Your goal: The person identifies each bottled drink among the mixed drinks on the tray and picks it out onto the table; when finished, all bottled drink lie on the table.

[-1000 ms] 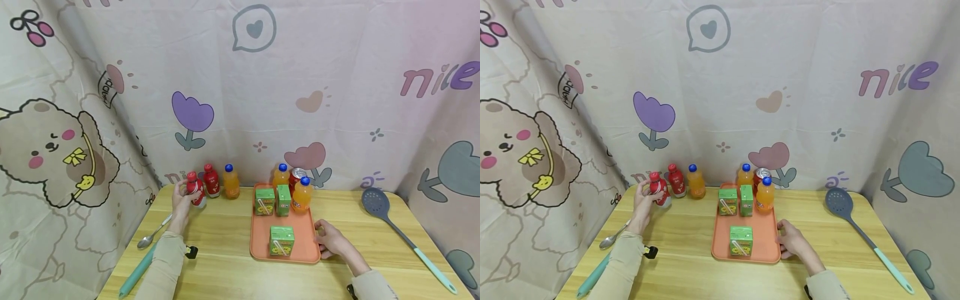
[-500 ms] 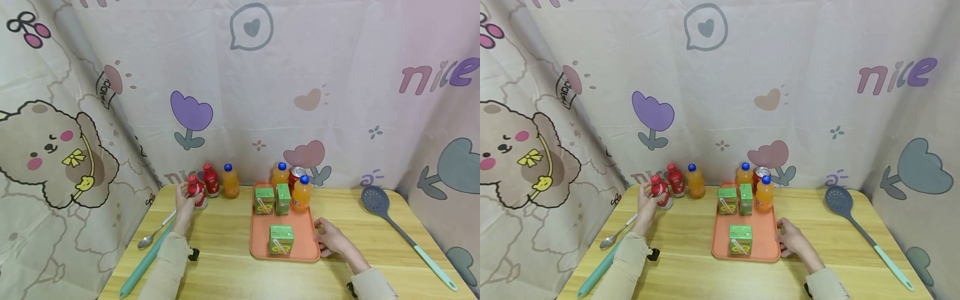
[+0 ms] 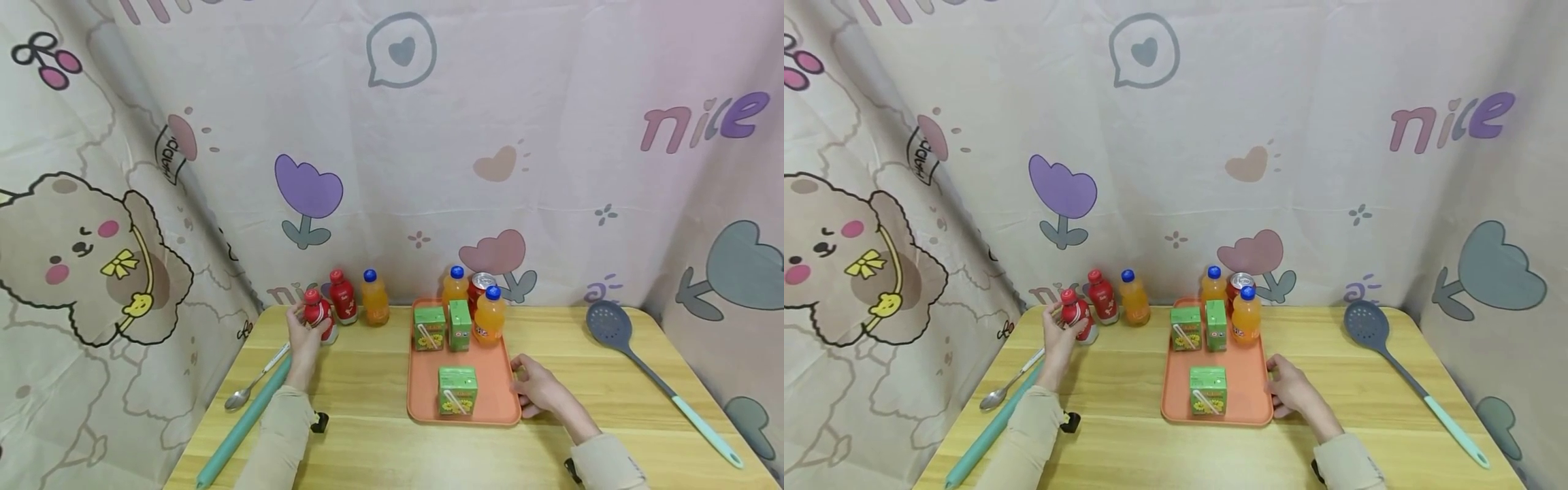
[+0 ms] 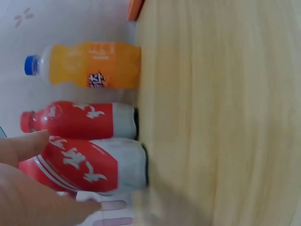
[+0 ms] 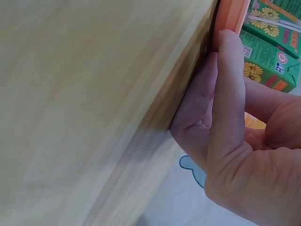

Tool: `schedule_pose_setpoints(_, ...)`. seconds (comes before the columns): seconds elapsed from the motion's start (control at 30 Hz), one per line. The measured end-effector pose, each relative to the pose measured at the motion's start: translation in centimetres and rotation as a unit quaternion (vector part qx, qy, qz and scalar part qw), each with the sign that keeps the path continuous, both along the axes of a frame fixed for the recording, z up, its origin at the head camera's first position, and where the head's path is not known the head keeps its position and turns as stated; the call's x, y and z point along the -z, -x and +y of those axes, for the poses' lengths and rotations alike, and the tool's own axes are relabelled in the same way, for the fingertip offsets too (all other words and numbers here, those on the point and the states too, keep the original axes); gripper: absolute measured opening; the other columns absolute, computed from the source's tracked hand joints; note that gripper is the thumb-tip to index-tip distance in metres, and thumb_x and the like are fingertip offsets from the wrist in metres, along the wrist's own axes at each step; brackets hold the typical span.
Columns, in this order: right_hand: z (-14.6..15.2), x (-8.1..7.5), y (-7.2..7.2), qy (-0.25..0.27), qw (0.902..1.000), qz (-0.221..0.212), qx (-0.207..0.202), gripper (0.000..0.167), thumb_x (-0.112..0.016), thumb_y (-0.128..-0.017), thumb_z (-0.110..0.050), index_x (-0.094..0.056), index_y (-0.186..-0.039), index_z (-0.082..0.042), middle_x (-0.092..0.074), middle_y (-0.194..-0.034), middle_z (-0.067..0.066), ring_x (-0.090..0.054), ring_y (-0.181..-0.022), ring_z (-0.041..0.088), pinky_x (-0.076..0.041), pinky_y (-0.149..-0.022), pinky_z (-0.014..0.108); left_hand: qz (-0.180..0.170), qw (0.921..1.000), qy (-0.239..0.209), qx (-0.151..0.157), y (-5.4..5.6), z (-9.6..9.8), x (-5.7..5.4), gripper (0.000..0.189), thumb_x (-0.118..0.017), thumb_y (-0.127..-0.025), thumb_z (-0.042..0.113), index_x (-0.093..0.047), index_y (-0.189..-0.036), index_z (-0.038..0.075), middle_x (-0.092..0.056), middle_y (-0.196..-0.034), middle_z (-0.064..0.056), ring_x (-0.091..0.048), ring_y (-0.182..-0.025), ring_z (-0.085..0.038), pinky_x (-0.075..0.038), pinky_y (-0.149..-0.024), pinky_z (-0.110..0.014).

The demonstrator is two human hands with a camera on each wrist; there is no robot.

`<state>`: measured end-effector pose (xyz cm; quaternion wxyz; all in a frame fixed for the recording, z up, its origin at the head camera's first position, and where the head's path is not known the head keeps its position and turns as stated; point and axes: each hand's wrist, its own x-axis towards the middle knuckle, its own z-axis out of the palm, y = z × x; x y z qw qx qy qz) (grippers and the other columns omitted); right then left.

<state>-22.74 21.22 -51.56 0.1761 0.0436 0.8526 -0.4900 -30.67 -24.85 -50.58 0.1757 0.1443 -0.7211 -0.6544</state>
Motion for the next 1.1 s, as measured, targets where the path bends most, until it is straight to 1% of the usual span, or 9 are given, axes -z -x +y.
schedule_pose_setpoints(0.1, 0.0, -0.1, 0.1, -0.006, 1.0, -0.002, 0.001, 0.031, -0.055, -0.104, 0.002, -0.046, -0.135, 0.002, -0.06, -0.089, 0.014, -0.062, -0.069, 0.021, -0.062, -0.054, 0.038, 0.037, 0.9978, 0.039, -0.04, -0.4, 0.9, -0.8, 0.072, -0.071, -0.093, 0.0, -0.032, -0.153, 0.005, -0.037, -0.16, -0.023, -0.028, -0.158, -0.04, -0.02, -0.133, -0.058)
schedule_pose_setpoints(0.2, 0.1, -0.1, 0.1, -0.008, 1.0, -0.003, 0.003, 0.031, -0.055, -0.105, 0.002, -0.046, -0.135, 0.001, -0.06, -0.09, 0.014, -0.062, -0.07, 0.021, -0.062, -0.054, 0.038, 0.087, 0.9893, 0.091, -0.074, -0.7, 2.4, -2.2, 0.066, -0.071, -0.091, 0.002, -0.039, -0.15, 0.004, -0.04, -0.156, -0.021, -0.035, -0.152, -0.037, -0.026, -0.13, -0.058)
schedule_pose_setpoints(0.3, 0.2, -0.2, 0.2, -0.011, 0.9999, -0.004, 0.004, 0.032, -0.055, -0.105, 0.002, -0.046, -0.135, 0.001, -0.061, -0.09, 0.014, -0.062, -0.07, 0.021, -0.062, -0.055, 0.038, 0.136, 0.9775, 0.149, -0.063, -1.0, 4.1, -3.6, 0.063, -0.069, -0.093, 0.003, -0.043, -0.15, 0.008, -0.045, -0.153, -0.019, -0.045, -0.14, -0.037, -0.038, -0.121, -0.058)
schedule_pose_setpoints(0.37, 0.2, -0.2, 0.2, -0.011, 0.9999, -0.006, 0.003, 0.032, -0.055, -0.105, 0.001, -0.046, -0.136, 0.001, -0.061, -0.09, 0.014, -0.062, -0.07, 0.021, -0.062, -0.055, 0.038, 0.163, 0.9698, 0.18, -0.025, -1.2, 5.2, -4.3, 0.062, -0.068, -0.096, 0.003, -0.044, -0.153, 0.011, -0.047, -0.154, -0.017, -0.049, -0.139, -0.037, -0.042, -0.119, -0.058)
schedule_pose_setpoints(0.5, 0.2, -0.2, 0.2, -0.006, 1.0, -0.005, 0.005, 0.033, -0.055, -0.105, 0.001, -0.046, -0.136, 0.001, -0.06, -0.088, 0.013, -0.061, -0.07, 0.021, -0.062, -0.055, 0.038, 0.193, 0.9472, 0.24, 0.089, -1.1, 7.6, -5.4, 0.064, -0.067, -0.1, 0.008, -0.042, -0.159, 0.016, -0.048, -0.162, -0.012, -0.049, -0.145, -0.035, -0.043, -0.122, -0.056)
schedule_pose_setpoints(0.53, 0.2, -0.1, 0.2, -0.004, 1.0, -0.004, 0.004, 0.033, -0.055, -0.105, 0.001, -0.046, -0.136, 0.001, -0.06, -0.088, 0.013, -0.061, -0.069, 0.021, -0.062, -0.055, 0.038, 0.194, 0.9393, 0.257, 0.119, -1.0, 8.2, -5.7, 0.066, -0.067, -0.101, 0.011, -0.041, -0.161, 0.017, -0.045, -0.165, -0.01, -0.044, -0.152, -0.033, -0.038, -0.126, -0.056)
schedule_pose_setpoints(0.7, 0.1, 0.1, 0.0, 0.013, 0.9999, -0.003, -0.001, 0.031, -0.055, -0.104, 0.002, -0.046, -0.134, 0.002, -0.06, -0.087, 0.014, -0.061, -0.066, 0.021, -0.061, -0.052, 0.037, 0.185, 0.892, 0.336, 0.239, -0.1, 11.2, -6.6, 0.069, -0.066, -0.105, 0.023, -0.033, -0.166, 0.018, -0.038, -0.171, -0.008, -0.037, -0.158, -0.029, -0.032, -0.13, -0.052)
schedule_pose_setpoints(0.9, -0.1, 0.1, -0.1, 0.017, 0.9999, -0.001, 0.004, 0.031, -0.055, -0.103, 0.004, -0.047, -0.133, 0.002, -0.061, -0.089, 0.016, -0.061, -0.066, 0.023, -0.061, -0.052, 0.037, 0.139, 0.8377, 0.42, 0.32, 0.6, 14.5, -6.6, 0.074, -0.061, -0.107, 0.035, -0.022, -0.169, 0.025, -0.022, -0.177, 0.005, -0.022, -0.165, -0.023, -0.025, -0.133, -0.047)
schedule_pose_setpoints(1.1, -0.1, 0.1, -0.1, 0.013, 0.9999, -0.003, 0.007, 0.031, -0.055, -0.103, 0.004, -0.047, -0.133, 0.002, -0.062, -0.089, 0.016, -0.061, -0.067, 0.022, -0.061, -0.052, 0.037, 0.107, 0.793, 0.452, 0.394, 1.4, 17.3, -6.5, 0.077, -0.058, -0.107, 0.044, -0.018, -0.17, 0.024, -0.016, -0.179, 0.004, -0.016, -0.167, -0.027, -0.023, -0.134, -0.05)
